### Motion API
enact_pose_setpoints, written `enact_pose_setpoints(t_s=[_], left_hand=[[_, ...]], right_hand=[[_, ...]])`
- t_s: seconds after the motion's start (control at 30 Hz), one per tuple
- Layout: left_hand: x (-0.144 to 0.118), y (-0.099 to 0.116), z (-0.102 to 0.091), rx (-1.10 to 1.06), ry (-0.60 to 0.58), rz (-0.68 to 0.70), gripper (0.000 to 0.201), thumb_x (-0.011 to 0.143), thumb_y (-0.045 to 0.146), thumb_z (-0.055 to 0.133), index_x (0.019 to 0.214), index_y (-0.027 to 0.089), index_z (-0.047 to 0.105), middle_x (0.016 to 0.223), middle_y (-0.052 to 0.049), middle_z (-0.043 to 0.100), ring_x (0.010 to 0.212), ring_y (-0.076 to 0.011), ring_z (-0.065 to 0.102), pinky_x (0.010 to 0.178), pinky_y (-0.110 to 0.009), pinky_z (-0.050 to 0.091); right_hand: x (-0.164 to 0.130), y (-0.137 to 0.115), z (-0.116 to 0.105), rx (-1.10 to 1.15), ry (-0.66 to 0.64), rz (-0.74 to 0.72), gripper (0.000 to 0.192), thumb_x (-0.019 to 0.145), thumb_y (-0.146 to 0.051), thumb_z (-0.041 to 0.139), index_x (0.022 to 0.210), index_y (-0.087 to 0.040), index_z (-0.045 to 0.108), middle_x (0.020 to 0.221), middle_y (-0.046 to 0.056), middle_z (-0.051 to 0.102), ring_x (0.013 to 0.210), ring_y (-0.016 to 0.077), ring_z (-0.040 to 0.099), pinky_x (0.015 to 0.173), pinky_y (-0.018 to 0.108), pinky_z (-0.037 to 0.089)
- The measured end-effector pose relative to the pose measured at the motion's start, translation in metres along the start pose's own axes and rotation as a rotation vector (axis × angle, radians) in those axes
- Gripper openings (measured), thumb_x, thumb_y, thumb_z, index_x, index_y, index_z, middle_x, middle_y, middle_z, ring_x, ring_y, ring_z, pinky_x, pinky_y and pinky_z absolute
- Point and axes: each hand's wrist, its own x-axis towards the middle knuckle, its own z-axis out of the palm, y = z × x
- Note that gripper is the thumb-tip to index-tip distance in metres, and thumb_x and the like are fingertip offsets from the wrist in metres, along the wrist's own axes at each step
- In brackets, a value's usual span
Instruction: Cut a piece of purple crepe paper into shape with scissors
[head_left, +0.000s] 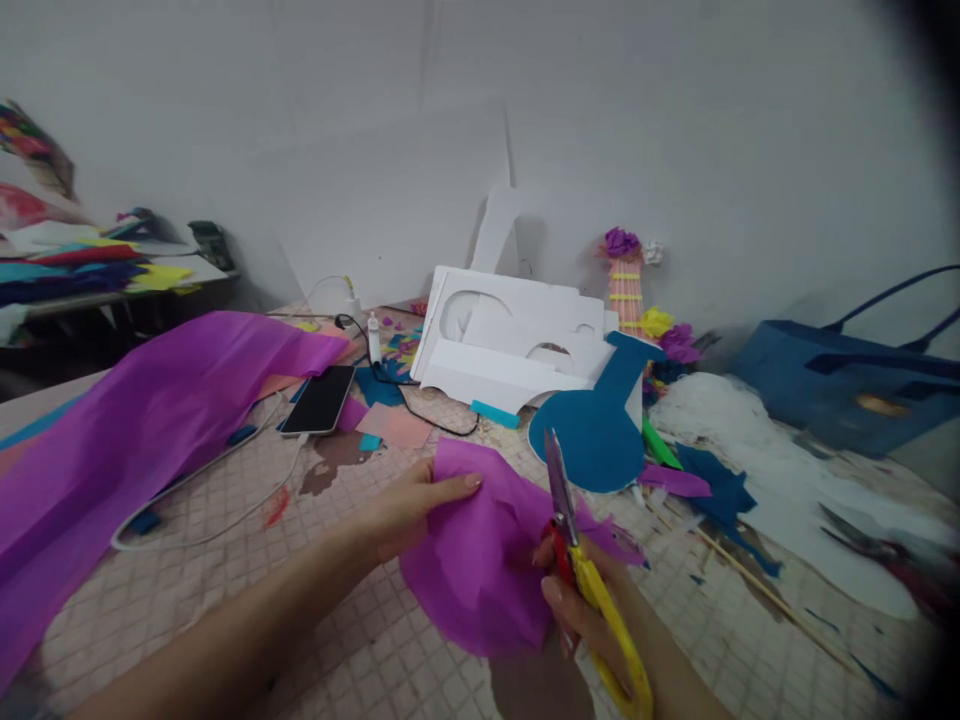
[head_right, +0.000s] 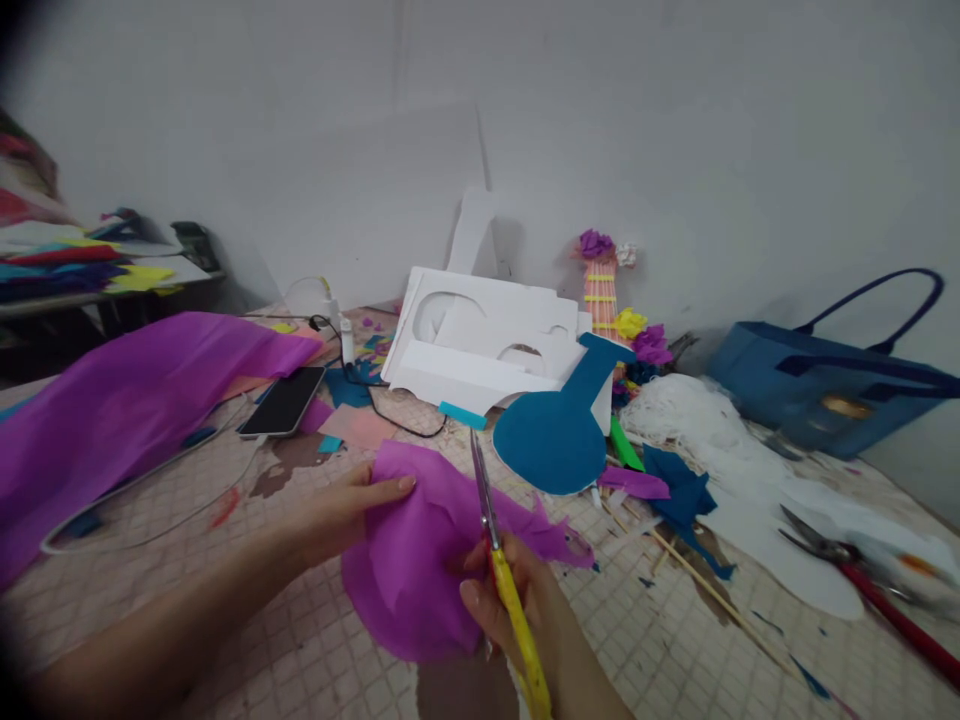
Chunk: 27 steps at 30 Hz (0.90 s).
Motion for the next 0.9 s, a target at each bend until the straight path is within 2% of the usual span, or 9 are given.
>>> enact_pose_setpoints(t_s=[0.13, 0.3, 0.47, 0.57, 0.7, 0.83, 0.9], left_hand=[[-0.003, 0.002, 0.002, -0.013, -0.027, 0.004, 0.027, 0.065, 0.025, 0.077, 0.086, 0.012, 0.067, 0.081, -0.007, 0.07, 0.071, -0.016, 0.065, 0.069, -0.026, 0.05], [-0.006, 0.002, 0.005, 0.007, -0.031, -0.002, 0.03, 0.064, 0.027, 0.078, 0.087, 0.012, 0.067, 0.08, -0.007, 0.07, 0.073, -0.0176, 0.065, 0.071, -0.028, 0.051], [-0.008, -0.002, 0.007, 0.049, -0.09, 0.001, 0.028, 0.067, 0.031, 0.075, 0.087, 0.012, 0.068, 0.078, -0.007, 0.07, 0.072, -0.0177, 0.065, 0.07, -0.029, 0.051], [-0.008, -0.003, 0.007, 0.071, -0.104, 0.033, 0.025, 0.068, 0.032, 0.074, 0.082, 0.011, 0.068, 0.077, -0.006, 0.07, 0.07, -0.0159, 0.064, 0.069, -0.027, 0.051], [-0.004, -0.004, 0.006, 0.054, -0.016, 0.075, 0.027, 0.066, 0.03, 0.077, 0.084, 0.012, 0.068, 0.077, -0.005, 0.07, 0.067, -0.0143, 0.063, 0.066, -0.025, 0.05], [-0.001, -0.005, 0.004, 0.047, -0.057, 0.066, 0.033, 0.062, 0.026, 0.079, 0.089, 0.012, 0.068, 0.081, -0.007, 0.07, 0.07, -0.0166, 0.065, 0.067, -0.027, 0.052], [-0.001, -0.005, 0.003, 0.056, -0.083, 0.059, 0.034, 0.06, 0.023, 0.081, 0.088, 0.011, 0.068, 0.082, -0.007, 0.071, 0.071, -0.0171, 0.065, 0.068, -0.028, 0.052]], right_hand=[[-0.001, 0.007, 0.0, -0.013, -0.074, 0.002, 0.035, 0.076, -0.053, 0.061, 0.09, -0.021, 0.054, 0.063, -0.006, 0.048, 0.044, 0.0079, 0.043, 0.041, 0.022, 0.04], [-0.002, 0.014, 0.009, 0.106, -0.083, -0.008, 0.036, 0.078, -0.054, 0.058, 0.092, -0.021, 0.051, 0.058, -0.008, 0.042, 0.043, 0.0084, 0.04, 0.042, 0.022, 0.04], [-0.002, 0.014, 0.015, 0.158, -0.145, -0.045, 0.037, 0.079, -0.055, 0.057, 0.091, -0.022, 0.05, 0.055, -0.008, 0.044, 0.044, 0.0096, 0.043, 0.045, 0.023, 0.04], [-0.002, 0.014, 0.011, 0.143, -0.119, -0.016, 0.037, 0.077, -0.055, 0.06, 0.093, -0.022, 0.051, 0.06, -0.008, 0.042, 0.044, 0.0086, 0.041, 0.044, 0.022, 0.039], [-0.001, 0.011, 0.0, 0.128, -0.069, -0.079, 0.039, 0.073, -0.056, 0.063, 0.093, -0.024, 0.055, 0.066, -0.005, 0.047, 0.043, 0.0072, 0.039, 0.042, 0.021, 0.037], [-0.001, -0.003, -0.009, 0.078, -0.01, -0.105, 0.045, 0.073, -0.065, 0.057, 0.086, -0.022, 0.061, 0.05, -0.006, 0.044, 0.038, 0.0092, 0.037, 0.036, 0.021, 0.031], [-0.002, -0.012, -0.012, -0.004, -0.012, -0.085, 0.047, 0.07, -0.068, 0.055, 0.078, -0.023, 0.061, 0.049, -0.005, 0.044, 0.037, 0.0096, 0.039, 0.035, 0.021, 0.032]])
